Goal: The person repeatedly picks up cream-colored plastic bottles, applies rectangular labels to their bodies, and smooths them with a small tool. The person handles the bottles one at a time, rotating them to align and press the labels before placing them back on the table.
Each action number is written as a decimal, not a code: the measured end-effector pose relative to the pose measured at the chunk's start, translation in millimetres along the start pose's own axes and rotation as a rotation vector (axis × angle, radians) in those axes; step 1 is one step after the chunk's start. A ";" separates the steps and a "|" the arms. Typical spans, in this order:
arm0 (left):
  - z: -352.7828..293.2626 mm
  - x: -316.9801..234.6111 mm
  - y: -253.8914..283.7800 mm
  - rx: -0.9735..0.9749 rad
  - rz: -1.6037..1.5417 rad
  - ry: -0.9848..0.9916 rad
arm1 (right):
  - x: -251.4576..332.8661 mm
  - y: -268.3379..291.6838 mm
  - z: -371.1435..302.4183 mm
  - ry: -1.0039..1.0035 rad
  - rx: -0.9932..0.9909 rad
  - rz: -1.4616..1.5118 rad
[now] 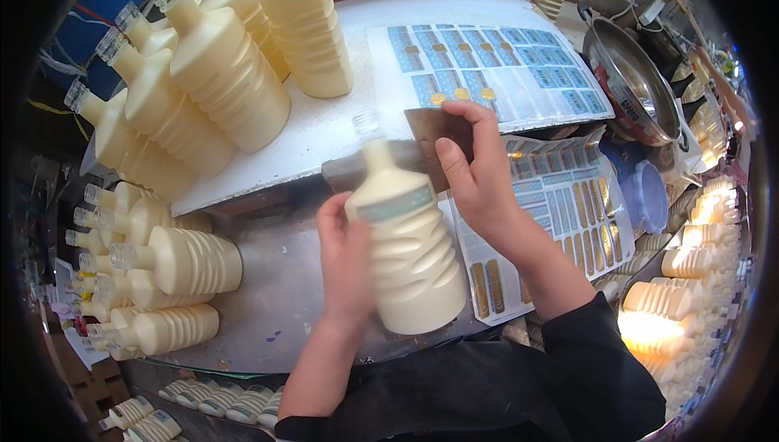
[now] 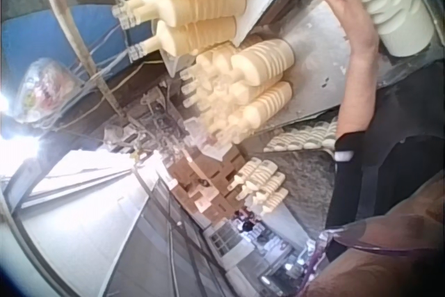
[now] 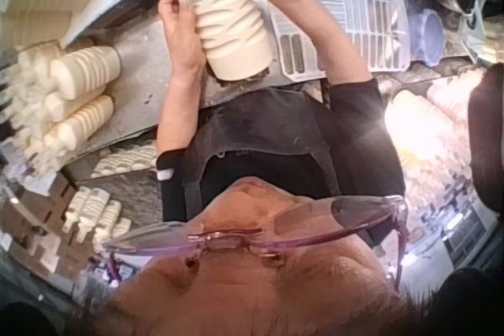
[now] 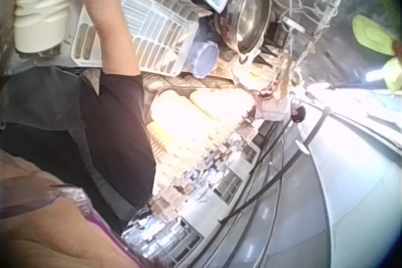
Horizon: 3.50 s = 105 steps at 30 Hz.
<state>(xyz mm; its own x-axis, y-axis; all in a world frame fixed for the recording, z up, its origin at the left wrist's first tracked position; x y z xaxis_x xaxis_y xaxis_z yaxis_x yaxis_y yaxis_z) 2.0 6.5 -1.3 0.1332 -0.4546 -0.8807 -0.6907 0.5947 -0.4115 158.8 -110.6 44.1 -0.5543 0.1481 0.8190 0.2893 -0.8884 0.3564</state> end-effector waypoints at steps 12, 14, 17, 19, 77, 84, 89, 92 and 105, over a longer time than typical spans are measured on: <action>-16.0 -8.7 -19.0 -0.055 0.222 -0.130 | 65.5 -34.3 -5.9 0.094 0.142 -0.155; -14.8 -7.2 -16.5 -0.078 0.334 -0.173 | 70.3 -44.0 -9.0 0.154 0.170 -0.170; -15.6 -8.6 -16.0 -0.058 0.213 -0.122 | 77.6 -36.6 -4.5 0.115 0.172 -0.309; -15.4 -6.5 -14.7 -0.061 0.199 -0.138 | 72.5 -31.0 -1.6 0.100 0.125 -0.359; -50.7 -9.6 -11.0 -0.007 0.806 -0.299 | 23.5 -16.1 -2.7 0.026 0.081 -0.066; -58.0 -18.3 -23.1 -0.048 1.067 -0.511 | 73.0 -53.4 -7.4 0.087 0.175 -0.186; -53.7 -33.9 -34.4 0.004 1.082 -0.364 | 89.1 -72.4 -6.7 0.007 0.281 -0.163; -54.5 -37.0 -33.3 0.017 1.082 -0.219 | 78.2 -55.7 -8.4 0.051 0.236 -0.146; -47.3 -10.4 -11.0 0.049 0.933 -0.359 | -6.7 2.0 -5.0 0.002 0.073 -0.111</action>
<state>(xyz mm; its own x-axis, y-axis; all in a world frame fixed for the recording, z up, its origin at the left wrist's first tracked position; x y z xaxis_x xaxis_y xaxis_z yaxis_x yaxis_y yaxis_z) -25.5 -26.7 23.5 -0.2349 0.4306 -0.8714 -0.5996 0.6414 0.4786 159.2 -115.6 37.1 -0.5874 0.2429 0.7720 0.2820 -0.8327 0.4766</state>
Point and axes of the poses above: each hand's wrist, its own z-axis towards the middle knuckle, its own y-axis out of the back of the hand, x = y × z, the point moved 2 cm from there along z, towards the middle knuckle, and after that the axes turned 6 degrees about -x, right-handed, at the moved point
